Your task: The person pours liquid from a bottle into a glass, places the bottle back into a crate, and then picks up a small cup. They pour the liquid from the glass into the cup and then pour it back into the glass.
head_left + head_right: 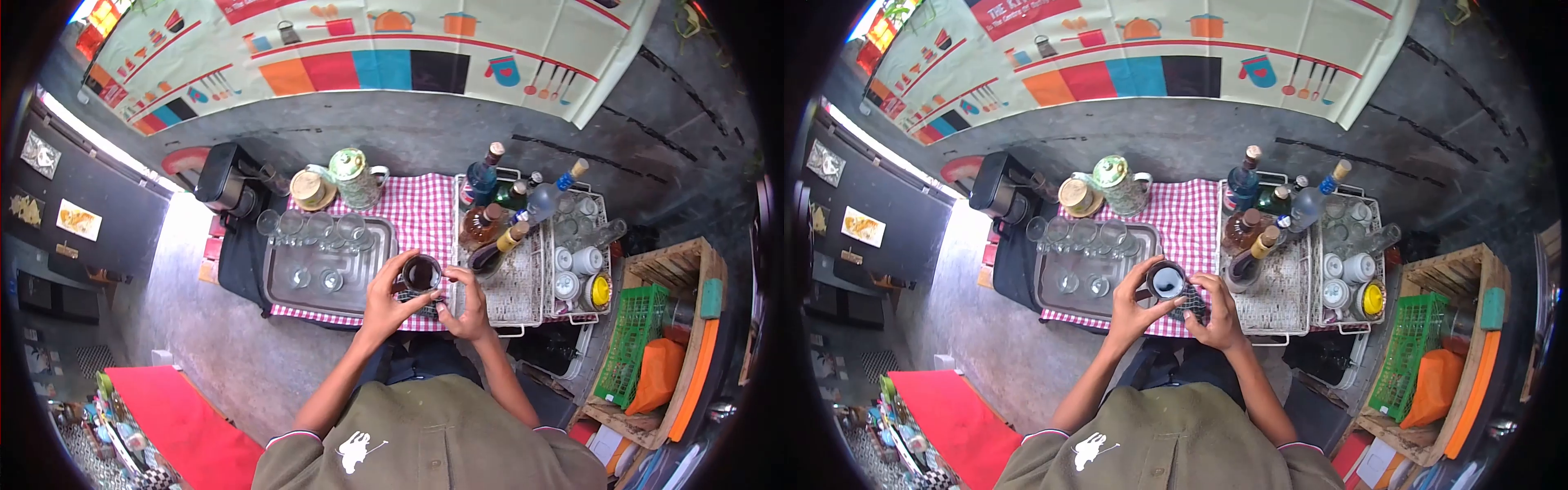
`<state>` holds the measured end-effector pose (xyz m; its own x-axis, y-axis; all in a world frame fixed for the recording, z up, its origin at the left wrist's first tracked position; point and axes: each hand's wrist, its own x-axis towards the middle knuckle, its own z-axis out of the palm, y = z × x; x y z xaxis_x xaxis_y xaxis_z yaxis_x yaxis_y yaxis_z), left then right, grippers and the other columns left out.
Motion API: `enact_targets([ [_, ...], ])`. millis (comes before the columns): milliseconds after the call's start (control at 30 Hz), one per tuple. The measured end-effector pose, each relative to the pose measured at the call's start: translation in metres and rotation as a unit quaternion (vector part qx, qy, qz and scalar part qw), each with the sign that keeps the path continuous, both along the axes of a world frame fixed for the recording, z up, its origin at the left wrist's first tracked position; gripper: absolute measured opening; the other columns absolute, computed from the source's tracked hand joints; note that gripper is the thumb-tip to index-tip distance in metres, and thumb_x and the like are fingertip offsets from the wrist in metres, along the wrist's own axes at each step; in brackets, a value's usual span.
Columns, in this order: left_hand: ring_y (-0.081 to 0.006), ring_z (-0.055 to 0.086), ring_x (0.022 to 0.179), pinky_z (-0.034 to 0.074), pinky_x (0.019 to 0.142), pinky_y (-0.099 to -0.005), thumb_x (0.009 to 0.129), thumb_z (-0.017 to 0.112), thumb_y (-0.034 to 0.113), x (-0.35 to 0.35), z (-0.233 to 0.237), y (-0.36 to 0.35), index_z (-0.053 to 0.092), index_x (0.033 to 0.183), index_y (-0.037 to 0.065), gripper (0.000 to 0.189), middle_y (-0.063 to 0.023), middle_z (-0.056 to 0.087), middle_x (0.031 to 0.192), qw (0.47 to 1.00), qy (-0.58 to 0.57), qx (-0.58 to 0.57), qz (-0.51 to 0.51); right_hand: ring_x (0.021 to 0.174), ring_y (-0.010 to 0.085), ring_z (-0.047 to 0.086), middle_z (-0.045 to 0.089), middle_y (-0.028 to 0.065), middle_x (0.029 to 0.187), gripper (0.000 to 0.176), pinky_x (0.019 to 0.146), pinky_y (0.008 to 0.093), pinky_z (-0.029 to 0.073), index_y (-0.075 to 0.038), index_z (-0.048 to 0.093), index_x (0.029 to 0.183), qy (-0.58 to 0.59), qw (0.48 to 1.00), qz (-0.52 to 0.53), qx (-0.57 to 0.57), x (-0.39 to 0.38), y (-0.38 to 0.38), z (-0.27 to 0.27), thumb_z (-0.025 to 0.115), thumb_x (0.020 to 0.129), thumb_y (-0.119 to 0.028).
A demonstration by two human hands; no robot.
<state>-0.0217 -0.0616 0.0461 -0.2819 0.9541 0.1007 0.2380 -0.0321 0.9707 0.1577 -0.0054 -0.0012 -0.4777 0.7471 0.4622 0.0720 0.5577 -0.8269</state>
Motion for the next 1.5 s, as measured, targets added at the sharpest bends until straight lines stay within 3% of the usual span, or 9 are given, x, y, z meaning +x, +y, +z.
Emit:
enact_targets([
  [100, -0.0209, 0.064, 0.116, 0.057, 0.092, -0.0363, 0.071, 0.087, 0.012, -0.011, 0.002, -0.009, 0.057, 0.135, 0.001, 0.072, -0.0120, 0.064, 0.127, 1.000, 0.011, -0.012, 0.014, 0.121, 0.0342, 0.054, 0.052, 0.0200, 0.133, 0.073, 0.099, 0.0412, 0.046, -0.002, 0.043, 0.135, -0.027, 0.999, 0.032, -0.006, -0.015, -0.002, -0.010, 0.077, 0.072, -0.016],
  [200, -0.0209, 0.063, 0.116, 0.057, 0.092, -0.0362, 0.071, 0.087, 0.013, -0.024, -0.005, -0.020, 0.056, 0.135, 0.001, 0.072, -0.0122, 0.064, 0.127, 0.999, -0.007, -0.013, 0.032, 0.126, 0.0371, 0.053, 0.054, 0.0198, 0.132, 0.078, 0.104, 0.0450, 0.044, -0.001, 0.043, 0.136, -0.041, 0.998, 0.036, -0.023, -0.038, -0.008, -0.009, 0.082, 0.069, -0.014],
  [367, -0.0245, 0.061, 0.121, 0.055, 0.097, -0.0396, 0.074, 0.085, 0.016, -0.051, -0.013, -0.038, 0.055, 0.136, 0.000, 0.070, -0.0143, 0.059, 0.134, 0.999, -0.020, -0.025, 0.041, 0.130, 0.0355, 0.052, 0.050, 0.0195, 0.140, 0.090, 0.105, 0.0443, 0.046, -0.002, 0.039, 0.142, -0.057, 0.995, 0.075, -0.036, -0.074, -0.017, -0.022, 0.088, 0.068, -0.017],
  [467, -0.0215, 0.062, 0.120, 0.054, 0.097, -0.0363, 0.072, 0.087, 0.014, -0.071, -0.023, -0.045, 0.056, 0.136, 0.002, 0.072, -0.0115, 0.063, 0.128, 0.999, -0.015, -0.007, 0.045, 0.128, 0.0351, 0.054, 0.050, 0.0198, 0.140, 0.090, 0.105, 0.0427, 0.046, -0.002, 0.038, 0.143, -0.053, 0.994, 0.070, -0.072, -0.098, -0.029, -0.027, 0.088, 0.069, -0.017],
  [733, -0.0262, 0.061, 0.122, 0.050, 0.098, -0.0391, 0.072, 0.086, 0.020, -0.123, -0.035, -0.068, 0.058, 0.134, 0.002, 0.070, -0.0147, 0.062, 0.133, 1.000, 0.024, 0.014, 0.009, 0.117, 0.0346, 0.063, 0.057, 0.0206, 0.132, 0.085, 0.095, 0.0406, 0.053, -0.001, 0.041, 0.142, -0.058, 0.995, -0.005, -0.085, -0.161, -0.065, -0.033, 0.088, 0.074, -0.023],
  [967, -0.0328, 0.062, 0.121, 0.049, 0.102, -0.0409, 0.073, 0.084, 0.021, -0.170, -0.042, -0.085, 0.057, 0.134, 0.000, 0.069, -0.0197, 0.062, 0.130, 0.999, 0.021, 0.013, -0.035, 0.115, 0.0329, 0.065, 0.060, 0.0202, 0.129, 0.083, 0.095, 0.0407, 0.054, 0.001, 0.046, 0.138, -0.054, 0.994, -0.058, -0.079, -0.204, -0.090, -0.042, 0.090, 0.071, -0.022],
  [1067, -0.0338, 0.061, 0.122, 0.048, 0.102, -0.0419, 0.074, 0.084, 0.025, -0.186, -0.042, -0.088, 0.055, 0.136, 0.001, 0.073, -0.0202, 0.061, 0.132, 0.998, 0.035, 0.014, -0.059, 0.116, 0.0336, 0.064, 0.060, 0.0207, 0.130, 0.081, 0.096, 0.0410, 0.053, 0.002, 0.046, 0.136, -0.051, 0.992, -0.072, -0.094, -0.217, -0.099, -0.047, 0.090, 0.071, -0.020],
  [1300, -0.0355, 0.047, 0.136, 0.035, 0.114, -0.0460, 0.070, 0.087, 0.039, -0.224, -0.062, -0.091, 0.037, 0.149, 0.002, 0.100, -0.0199, 0.052, 0.143, 0.991, 0.052, -0.020, -0.120, 0.113, 0.0321, 0.066, 0.064, 0.0202, 0.123, 0.081, 0.093, 0.0407, 0.054, 0.000, 0.048, 0.136, -0.052, 0.988, -0.114, -0.092, -0.238, -0.105, -0.053, 0.091, 0.071, -0.024],
  [1500, -0.0346, 0.045, 0.138, 0.034, 0.115, -0.0446, 0.068, 0.090, 0.038, -0.273, -0.107, -0.090, 0.035, 0.149, 0.000, 0.105, -0.0208, 0.051, 0.143, 0.987, 0.108, -0.049, -0.110, 0.114, 0.0312, 0.065, 0.063, 0.0198, 0.125, 0.079, 0.096, 0.0403, 0.053, 0.000, 0.047, 0.136, -0.055, 0.987, -0.124, -0.087, -0.246, -0.099, -0.073, 0.089, 0.074, -0.024],
])
